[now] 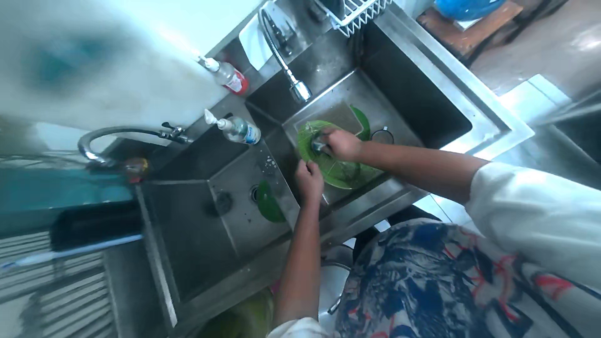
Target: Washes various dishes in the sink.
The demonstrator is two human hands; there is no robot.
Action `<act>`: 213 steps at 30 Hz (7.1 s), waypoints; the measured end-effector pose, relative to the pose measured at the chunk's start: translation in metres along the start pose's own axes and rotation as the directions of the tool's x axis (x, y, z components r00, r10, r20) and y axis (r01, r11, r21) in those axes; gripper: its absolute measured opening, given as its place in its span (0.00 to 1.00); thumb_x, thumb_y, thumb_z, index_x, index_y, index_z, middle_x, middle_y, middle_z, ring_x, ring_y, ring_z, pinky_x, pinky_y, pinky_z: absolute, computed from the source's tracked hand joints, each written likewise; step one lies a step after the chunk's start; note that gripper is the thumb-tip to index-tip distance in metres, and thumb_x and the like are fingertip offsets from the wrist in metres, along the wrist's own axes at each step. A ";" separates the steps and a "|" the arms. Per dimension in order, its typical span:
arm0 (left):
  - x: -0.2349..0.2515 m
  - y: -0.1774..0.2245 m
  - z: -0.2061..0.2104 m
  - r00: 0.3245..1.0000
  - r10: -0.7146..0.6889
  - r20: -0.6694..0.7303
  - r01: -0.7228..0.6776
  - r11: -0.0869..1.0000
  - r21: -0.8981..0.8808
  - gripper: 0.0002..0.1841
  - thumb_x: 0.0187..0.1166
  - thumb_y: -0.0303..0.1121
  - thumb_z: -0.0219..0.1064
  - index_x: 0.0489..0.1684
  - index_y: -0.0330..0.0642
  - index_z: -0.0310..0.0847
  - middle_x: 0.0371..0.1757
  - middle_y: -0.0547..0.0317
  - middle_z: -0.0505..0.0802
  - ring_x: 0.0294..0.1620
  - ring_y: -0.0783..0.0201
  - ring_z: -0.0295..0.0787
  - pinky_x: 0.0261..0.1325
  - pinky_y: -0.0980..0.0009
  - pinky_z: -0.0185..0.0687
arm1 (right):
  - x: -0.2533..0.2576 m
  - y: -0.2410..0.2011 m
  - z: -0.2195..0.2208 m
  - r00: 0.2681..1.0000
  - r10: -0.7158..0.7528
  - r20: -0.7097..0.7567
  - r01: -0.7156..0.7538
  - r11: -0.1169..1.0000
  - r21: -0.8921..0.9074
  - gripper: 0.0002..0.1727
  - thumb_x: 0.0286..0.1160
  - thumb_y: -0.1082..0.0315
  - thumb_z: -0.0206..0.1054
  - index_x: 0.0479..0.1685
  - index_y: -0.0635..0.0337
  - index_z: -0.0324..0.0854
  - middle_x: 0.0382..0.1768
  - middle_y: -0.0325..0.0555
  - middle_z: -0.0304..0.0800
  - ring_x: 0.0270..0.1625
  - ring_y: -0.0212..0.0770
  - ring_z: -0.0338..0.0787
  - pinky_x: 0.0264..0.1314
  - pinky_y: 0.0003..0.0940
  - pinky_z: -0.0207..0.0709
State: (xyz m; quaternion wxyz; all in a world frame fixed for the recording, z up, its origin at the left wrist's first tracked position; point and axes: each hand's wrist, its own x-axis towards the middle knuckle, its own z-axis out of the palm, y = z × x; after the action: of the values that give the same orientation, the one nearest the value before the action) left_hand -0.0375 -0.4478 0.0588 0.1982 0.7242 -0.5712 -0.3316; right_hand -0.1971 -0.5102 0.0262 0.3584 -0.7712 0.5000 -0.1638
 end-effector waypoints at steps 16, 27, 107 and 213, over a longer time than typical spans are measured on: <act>0.020 -0.006 0.019 0.988 0.129 0.086 -0.130 0.992 0.001 0.13 0.89 0.26 0.52 0.51 0.25 0.82 0.34 0.45 0.88 0.36 0.60 0.87 0.46 0.61 0.84 | 0.003 0.042 -0.014 0.988 0.078 0.135 -0.075 0.997 -0.022 0.13 0.83 0.70 0.65 0.57 0.69 0.87 0.63 0.65 0.87 0.67 0.64 0.87 0.72 0.62 0.78; 0.041 0.004 0.019 0.997 0.079 0.012 -0.080 0.994 0.072 0.14 0.91 0.29 0.52 0.54 0.27 0.80 0.34 0.43 0.87 0.35 0.54 0.86 0.45 0.55 0.84 | -0.005 0.046 -0.010 0.980 -0.001 0.197 -0.007 0.999 0.037 0.14 0.79 0.73 0.68 0.59 0.67 0.87 0.63 0.63 0.87 0.65 0.64 0.88 0.70 0.63 0.79; -0.005 0.011 0.056 0.982 0.061 -0.181 -0.081 0.991 -0.103 0.18 0.93 0.28 0.45 0.65 0.25 0.78 0.50 0.38 0.91 0.52 0.55 0.91 0.61 0.56 0.85 | 0.015 0.007 -0.030 0.990 -0.139 -0.021 0.141 0.984 0.105 0.16 0.76 0.77 0.68 0.62 0.68 0.85 0.67 0.63 0.85 0.68 0.63 0.87 0.74 0.60 0.77; -0.011 -0.007 0.017 0.944 -0.200 0.263 0.319 0.348 -0.882 0.14 0.94 0.30 0.42 0.66 0.38 0.69 0.50 0.50 0.88 0.47 0.58 0.90 0.54 0.61 0.88 | -0.091 0.050 -0.045 0.740 0.651 0.167 -0.173 -0.055 0.983 0.26 0.86 0.68 0.55 0.84 0.51 0.64 0.51 0.49 0.89 0.46 0.41 0.93 0.47 0.37 0.90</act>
State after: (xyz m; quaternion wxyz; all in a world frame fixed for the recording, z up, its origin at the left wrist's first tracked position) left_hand -0.0460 -0.4333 0.0451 0.4761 0.5569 -0.1820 -0.6558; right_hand -0.2982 -0.4587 0.0316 0.7037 -0.0904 0.5290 -0.4657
